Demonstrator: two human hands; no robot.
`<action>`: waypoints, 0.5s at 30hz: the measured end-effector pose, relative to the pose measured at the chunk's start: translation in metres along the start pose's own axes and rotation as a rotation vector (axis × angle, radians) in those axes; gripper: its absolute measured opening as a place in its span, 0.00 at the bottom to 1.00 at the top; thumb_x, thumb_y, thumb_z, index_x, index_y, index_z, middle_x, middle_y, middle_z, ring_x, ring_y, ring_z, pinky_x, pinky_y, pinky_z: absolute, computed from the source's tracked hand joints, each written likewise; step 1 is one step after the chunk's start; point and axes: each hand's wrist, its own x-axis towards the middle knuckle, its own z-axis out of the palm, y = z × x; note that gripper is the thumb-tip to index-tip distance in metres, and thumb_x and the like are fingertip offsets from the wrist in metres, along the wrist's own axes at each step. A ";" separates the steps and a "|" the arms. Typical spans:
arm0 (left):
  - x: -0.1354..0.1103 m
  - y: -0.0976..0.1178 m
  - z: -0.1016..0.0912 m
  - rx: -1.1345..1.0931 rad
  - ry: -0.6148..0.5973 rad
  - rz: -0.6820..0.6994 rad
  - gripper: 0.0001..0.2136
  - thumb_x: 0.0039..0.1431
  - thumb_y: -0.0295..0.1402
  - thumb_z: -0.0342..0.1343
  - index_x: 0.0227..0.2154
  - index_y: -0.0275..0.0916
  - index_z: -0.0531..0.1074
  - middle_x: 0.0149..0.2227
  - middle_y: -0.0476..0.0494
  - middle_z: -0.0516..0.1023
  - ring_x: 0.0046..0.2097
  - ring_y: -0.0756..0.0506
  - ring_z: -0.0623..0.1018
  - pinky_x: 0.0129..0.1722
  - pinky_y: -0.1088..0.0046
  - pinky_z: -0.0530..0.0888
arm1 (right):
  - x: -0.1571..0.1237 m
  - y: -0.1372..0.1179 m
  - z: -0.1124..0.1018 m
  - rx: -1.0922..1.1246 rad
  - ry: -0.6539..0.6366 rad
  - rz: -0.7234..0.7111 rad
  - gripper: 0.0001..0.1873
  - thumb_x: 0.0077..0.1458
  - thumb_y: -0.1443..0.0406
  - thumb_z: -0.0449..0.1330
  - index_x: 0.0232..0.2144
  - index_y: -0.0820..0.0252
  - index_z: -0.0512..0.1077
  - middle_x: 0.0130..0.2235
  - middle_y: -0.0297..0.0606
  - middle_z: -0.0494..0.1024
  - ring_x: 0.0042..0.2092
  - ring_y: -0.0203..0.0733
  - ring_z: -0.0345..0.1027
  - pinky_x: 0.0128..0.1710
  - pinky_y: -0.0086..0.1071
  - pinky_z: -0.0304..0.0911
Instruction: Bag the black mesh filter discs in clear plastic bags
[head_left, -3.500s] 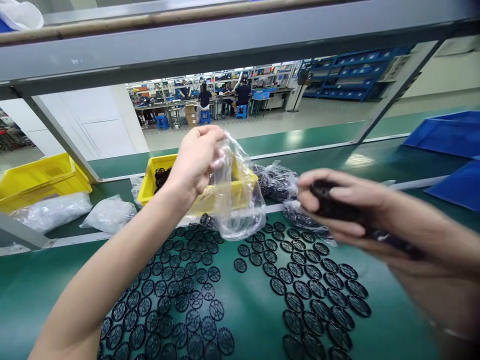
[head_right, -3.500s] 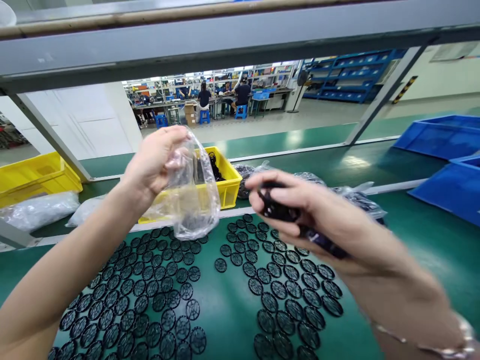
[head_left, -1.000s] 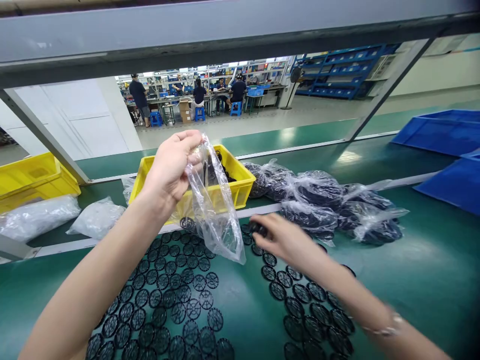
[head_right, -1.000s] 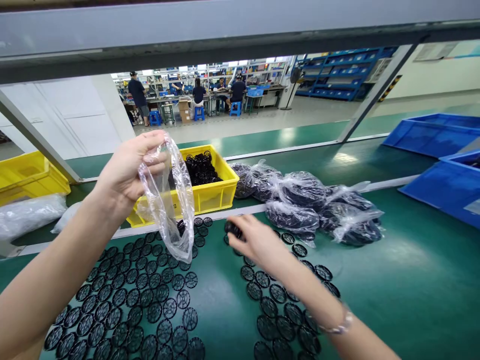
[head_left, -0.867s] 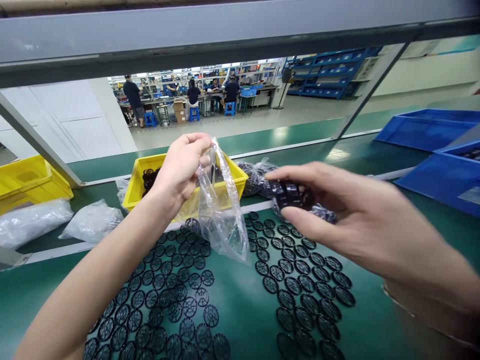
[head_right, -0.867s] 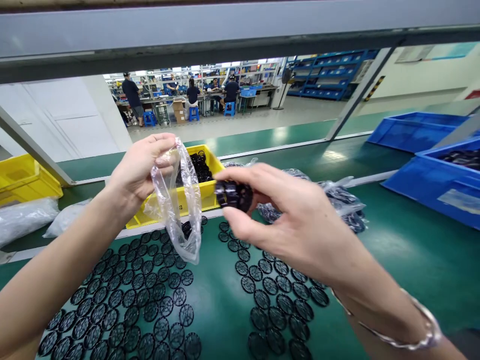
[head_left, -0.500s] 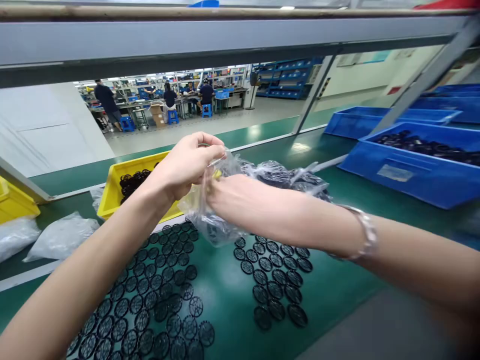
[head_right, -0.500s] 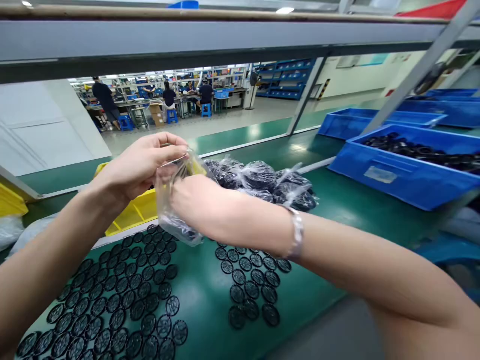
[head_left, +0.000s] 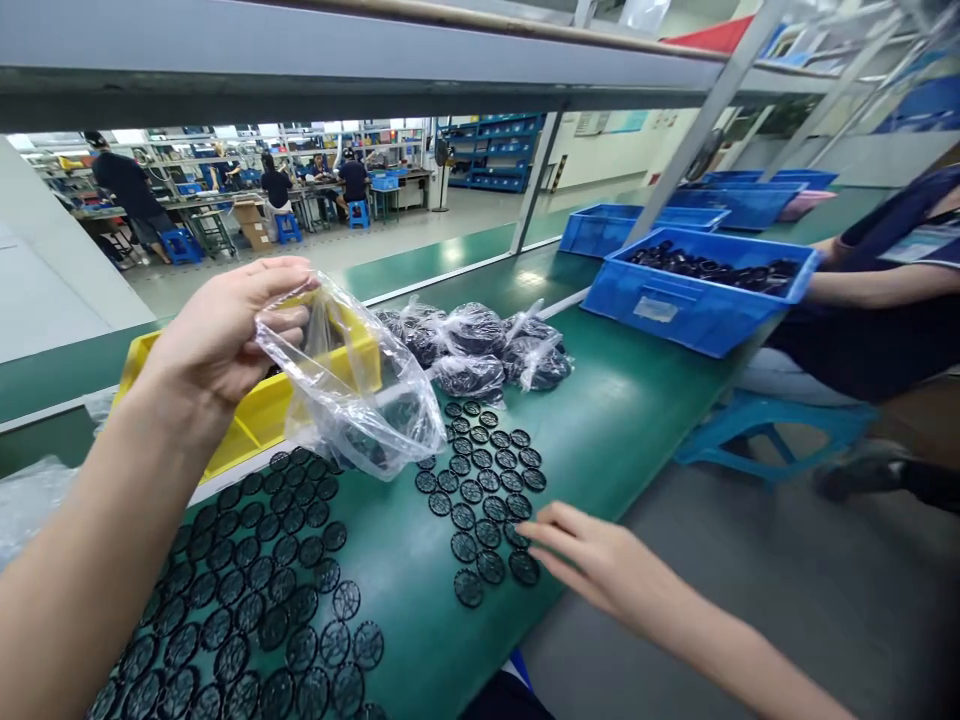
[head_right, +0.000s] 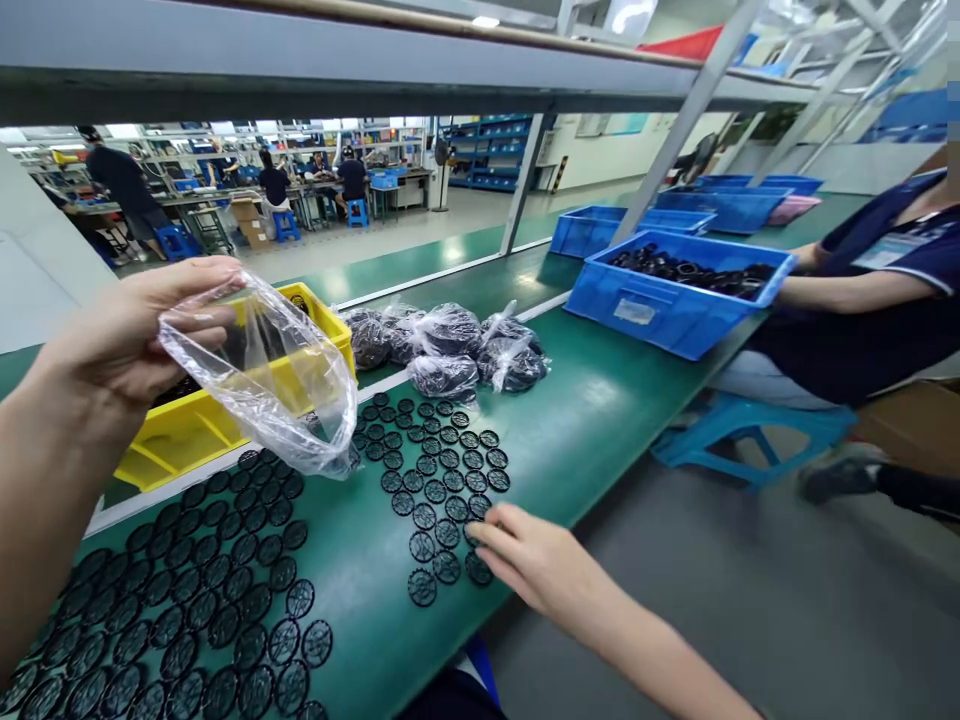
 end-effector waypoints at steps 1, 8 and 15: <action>-0.003 0.000 0.001 0.027 0.003 0.029 0.12 0.62 0.15 0.48 0.33 0.40 0.69 0.18 0.51 0.71 0.12 0.58 0.62 0.07 0.87 0.52 | -0.017 0.003 0.021 -0.002 -0.012 0.045 0.13 0.68 0.64 0.51 0.48 0.53 0.73 0.39 0.39 0.76 0.33 0.37 0.74 0.31 0.28 0.71; -0.016 -0.008 0.004 0.107 -0.019 0.051 0.14 0.66 0.18 0.44 0.33 0.45 0.67 0.18 0.54 0.69 0.13 0.58 0.61 0.08 0.88 0.57 | -0.049 -0.004 0.071 0.046 -0.022 0.193 0.04 0.64 0.65 0.53 0.40 0.55 0.67 0.40 0.39 0.74 0.35 0.40 0.74 0.33 0.31 0.72; -0.015 -0.008 -0.002 0.156 0.020 0.068 0.14 0.66 0.19 0.43 0.31 0.43 0.66 0.18 0.52 0.67 0.13 0.58 0.62 0.07 0.88 0.58 | -0.033 0.017 0.076 -0.047 0.044 0.223 0.16 0.64 0.67 0.50 0.53 0.56 0.66 0.42 0.42 0.72 0.31 0.39 0.72 0.32 0.33 0.72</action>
